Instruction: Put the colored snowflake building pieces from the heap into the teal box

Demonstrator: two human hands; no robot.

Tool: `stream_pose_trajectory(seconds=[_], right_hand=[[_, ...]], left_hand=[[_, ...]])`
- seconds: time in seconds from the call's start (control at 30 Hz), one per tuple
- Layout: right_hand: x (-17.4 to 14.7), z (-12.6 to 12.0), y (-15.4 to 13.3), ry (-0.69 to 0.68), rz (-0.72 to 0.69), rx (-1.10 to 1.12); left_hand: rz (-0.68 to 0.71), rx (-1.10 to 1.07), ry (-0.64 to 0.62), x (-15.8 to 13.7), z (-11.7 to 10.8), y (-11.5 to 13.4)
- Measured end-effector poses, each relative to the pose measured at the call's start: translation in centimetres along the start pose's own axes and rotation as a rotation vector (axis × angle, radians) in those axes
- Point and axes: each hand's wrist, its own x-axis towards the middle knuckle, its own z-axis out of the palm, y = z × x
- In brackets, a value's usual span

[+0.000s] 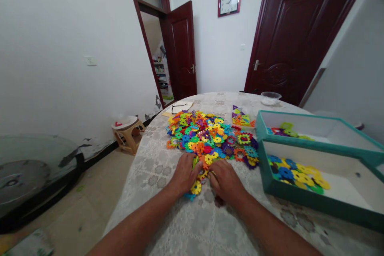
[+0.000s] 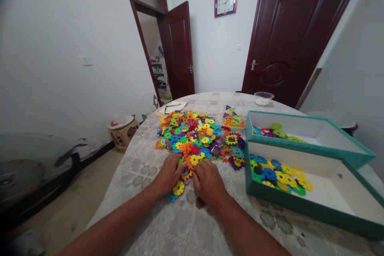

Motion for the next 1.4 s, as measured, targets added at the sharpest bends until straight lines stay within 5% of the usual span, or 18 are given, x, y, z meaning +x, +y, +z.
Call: stream_pose_trajectory(seconds=[0.17, 0.37, 0.6, 0.87, 1.1, 1.4], right_hand=[[1.0, 0.1, 1.9, 0.174, 0.185, 0.154], [1.5, -0.5, 2.9, 0.32, 0.553, 0.489], [1.7, -0.4, 2.5, 0.318, 0.524, 0.538], [1.6, -0.5, 2.8, 0.379, 0.564, 0.572], [1.8, -0.6, 3.0, 0.419, 0.592, 0.62], [1.8, -0.6, 3.2, 0.436, 0.615, 0.661]], left_hand=[[-0.046, -0.141, -0.041, 0.2, 0.0, 2.1], [-0.067, -0.088, -0.109, -1.7, -2.8, 1.5], [0.226, 0.173, -0.325, -4.5, -4.2, 0.2], [0.189, 0.211, -0.261, -2.4, -1.2, 1.4], [0.36, 0.153, -0.353, -2.0, -1.7, 2.5], [0.126, 0.222, -0.077, -2.3, -0.7, 2.0]])
